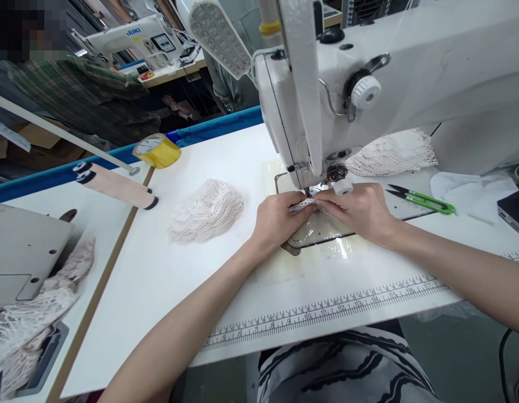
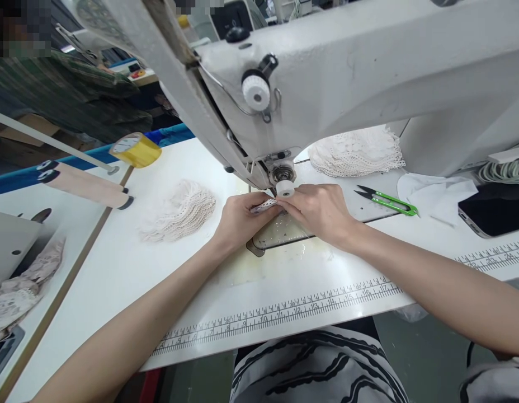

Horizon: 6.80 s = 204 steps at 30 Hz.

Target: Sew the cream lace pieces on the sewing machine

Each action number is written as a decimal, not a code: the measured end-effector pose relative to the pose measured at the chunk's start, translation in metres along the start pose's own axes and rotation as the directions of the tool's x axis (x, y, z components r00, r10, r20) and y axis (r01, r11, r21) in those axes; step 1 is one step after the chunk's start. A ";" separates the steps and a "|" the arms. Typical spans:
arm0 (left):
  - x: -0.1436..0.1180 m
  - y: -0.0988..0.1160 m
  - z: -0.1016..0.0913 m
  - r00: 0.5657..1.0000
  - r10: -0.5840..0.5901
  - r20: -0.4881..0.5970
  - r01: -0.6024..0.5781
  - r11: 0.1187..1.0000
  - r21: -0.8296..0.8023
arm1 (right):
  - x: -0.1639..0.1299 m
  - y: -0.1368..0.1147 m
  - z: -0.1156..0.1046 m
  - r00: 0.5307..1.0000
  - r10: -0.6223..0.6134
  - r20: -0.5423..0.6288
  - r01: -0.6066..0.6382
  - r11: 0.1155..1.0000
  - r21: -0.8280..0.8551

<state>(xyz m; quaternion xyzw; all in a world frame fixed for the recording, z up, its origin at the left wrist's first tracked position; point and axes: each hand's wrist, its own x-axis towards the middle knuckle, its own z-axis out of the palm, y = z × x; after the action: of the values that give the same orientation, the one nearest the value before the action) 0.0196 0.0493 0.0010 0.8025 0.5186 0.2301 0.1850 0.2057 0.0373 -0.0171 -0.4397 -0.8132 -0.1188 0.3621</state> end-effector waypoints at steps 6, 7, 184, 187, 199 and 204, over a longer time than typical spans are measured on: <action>-0.001 0.000 -0.013 0.990 0.079 0.114 -0.075 0.996 -0.039 | -0.001 0.000 0.002 0.999 0.026 0.034 -0.027 0.999 0.024; -0.002 -0.001 -0.014 0.987 0.096 0.125 -0.094 0.995 -0.021 | -0.002 0.000 0.002 0.999 0.020 0.042 -0.022 0.999 0.033; -0.046 0.000 -0.002 0.825 0.564 0.036 -0.485 0.674 0.557 | -0.001 -0.003 -0.010 0.921 -0.166 0.352 0.218 0.970 -0.111; -0.046 0.000 -0.002 0.825 0.563 0.040 -0.482 0.665 0.570 | -0.002 -0.003 -0.009 0.921 -0.162 0.354 0.211 0.972 -0.104; -0.045 0.000 -0.001 0.841 0.541 0.017 -0.467 0.711 0.526 | -0.003 -0.008 -0.015 0.927 -0.301 0.222 0.310 0.951 -0.004; -0.045 0.000 -0.002 0.825 0.565 0.011 -0.492 0.708 0.507 | -0.006 -0.010 -0.018 0.939 -0.267 0.215 0.248 0.962 0.109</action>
<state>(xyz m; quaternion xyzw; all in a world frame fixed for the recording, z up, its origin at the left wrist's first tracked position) 0.0021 0.0086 -0.0052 0.9179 0.3193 0.1923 -0.1359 0.2078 0.0186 -0.0072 -0.3253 -0.9040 -0.0812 0.2652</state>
